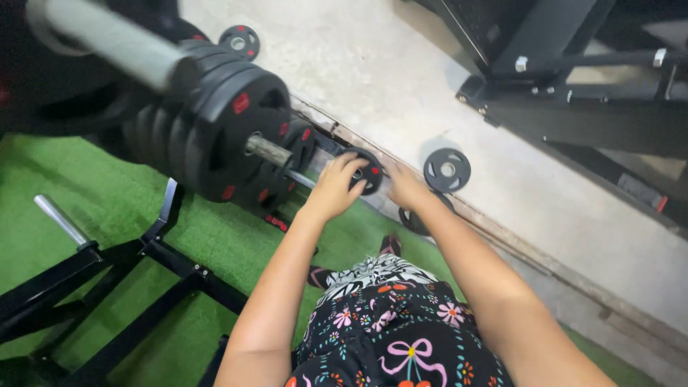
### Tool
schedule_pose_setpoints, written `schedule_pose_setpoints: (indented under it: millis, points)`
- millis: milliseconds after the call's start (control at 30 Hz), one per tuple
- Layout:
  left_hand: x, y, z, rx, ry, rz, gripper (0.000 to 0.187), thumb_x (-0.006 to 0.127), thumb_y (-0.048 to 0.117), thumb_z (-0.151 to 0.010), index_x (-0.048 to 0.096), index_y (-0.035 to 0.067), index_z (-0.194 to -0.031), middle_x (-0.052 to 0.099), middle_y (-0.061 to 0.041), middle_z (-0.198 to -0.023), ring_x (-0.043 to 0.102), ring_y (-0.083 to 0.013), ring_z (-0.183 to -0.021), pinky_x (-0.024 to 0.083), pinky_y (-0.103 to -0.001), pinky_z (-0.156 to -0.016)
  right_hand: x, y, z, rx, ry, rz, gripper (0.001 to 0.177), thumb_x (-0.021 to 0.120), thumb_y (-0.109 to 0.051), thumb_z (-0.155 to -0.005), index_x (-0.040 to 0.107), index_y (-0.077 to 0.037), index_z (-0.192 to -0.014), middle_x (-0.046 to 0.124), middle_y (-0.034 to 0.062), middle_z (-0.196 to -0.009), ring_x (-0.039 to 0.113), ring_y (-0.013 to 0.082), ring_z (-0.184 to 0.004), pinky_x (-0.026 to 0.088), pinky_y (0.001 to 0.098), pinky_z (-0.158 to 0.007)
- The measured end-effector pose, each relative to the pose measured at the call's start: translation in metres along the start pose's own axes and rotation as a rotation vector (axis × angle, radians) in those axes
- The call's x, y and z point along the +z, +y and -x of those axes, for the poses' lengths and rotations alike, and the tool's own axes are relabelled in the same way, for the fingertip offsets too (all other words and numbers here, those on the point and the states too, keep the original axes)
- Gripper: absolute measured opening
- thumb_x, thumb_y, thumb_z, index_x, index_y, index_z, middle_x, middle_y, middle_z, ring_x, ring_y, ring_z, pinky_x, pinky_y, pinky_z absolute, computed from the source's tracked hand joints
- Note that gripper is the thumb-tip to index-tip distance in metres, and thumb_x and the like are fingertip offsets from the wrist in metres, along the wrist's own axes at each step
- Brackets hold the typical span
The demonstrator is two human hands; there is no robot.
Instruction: Organizing and cleaning gym weight plates by wiping them and placing them on racks.
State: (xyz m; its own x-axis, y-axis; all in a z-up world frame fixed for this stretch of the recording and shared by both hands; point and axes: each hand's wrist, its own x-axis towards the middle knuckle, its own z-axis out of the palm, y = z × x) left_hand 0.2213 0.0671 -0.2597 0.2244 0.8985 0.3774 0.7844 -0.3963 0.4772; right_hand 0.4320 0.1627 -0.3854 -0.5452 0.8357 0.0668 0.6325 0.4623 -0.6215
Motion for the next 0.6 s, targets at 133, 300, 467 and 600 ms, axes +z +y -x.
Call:
schedule_pose_setpoints:
  millis: [133,300,467,600]
  points:
    - [0.081,-0.062,0.037,-0.163,-0.202,-0.020,0.059,0.077,0.021,-0.084,0.055,0.010,-0.137,0.058,-0.021,-0.138,0.052,-0.0423,-0.131,0.044,-0.050,-0.108,0.077,0.156,0.097,0.301,-0.376,0.177,0.039,0.062,-0.026,-0.090,0.070,-0.009,-0.124,0.064,0.0242,-0.129,0.063,0.0417,-0.121,0.051,0.0474,-0.104]
    - [0.147,-0.089,0.065,-0.449,-0.413,-0.064,0.084,0.076,0.024,-0.085,0.032,0.006,-0.154,0.053,-0.029,-0.141,0.053,-0.0450,-0.130,0.045,-0.049,-0.108,0.142,0.269,0.183,0.540,-0.527,0.108,0.042,0.066,-0.027,-0.088,0.069,-0.009,-0.125,0.071,0.0221,-0.122,0.069,0.0368,-0.114,0.054,0.0445,-0.100]
    - [0.179,-0.086,0.076,-0.586,-0.558,-0.073,0.089,0.074,0.025,-0.087,0.022,0.008,-0.158,0.055,-0.029,-0.140,0.054,-0.0449,-0.128,0.045,-0.049,-0.107,0.118,0.242,0.190,0.576,-0.289,-0.099,0.039,0.063,-0.027,-0.089,0.071,-0.012,-0.125,0.073,0.0188,-0.117,0.070,0.0374,-0.109,0.054,0.0456,-0.097]
    - [0.177,-0.082,0.072,-0.615,-0.586,-0.054,0.094,0.073,0.024,-0.086,0.017,0.008,-0.161,0.056,-0.028,-0.138,0.057,-0.0451,-0.124,0.047,-0.049,-0.106,0.132,0.247,0.188,0.536,-0.180,-0.192,0.038,0.061,-0.024,-0.089,0.073,-0.013,-0.123,0.074,0.0166,-0.117,0.071,0.0349,-0.109,0.055,0.0440,-0.097]
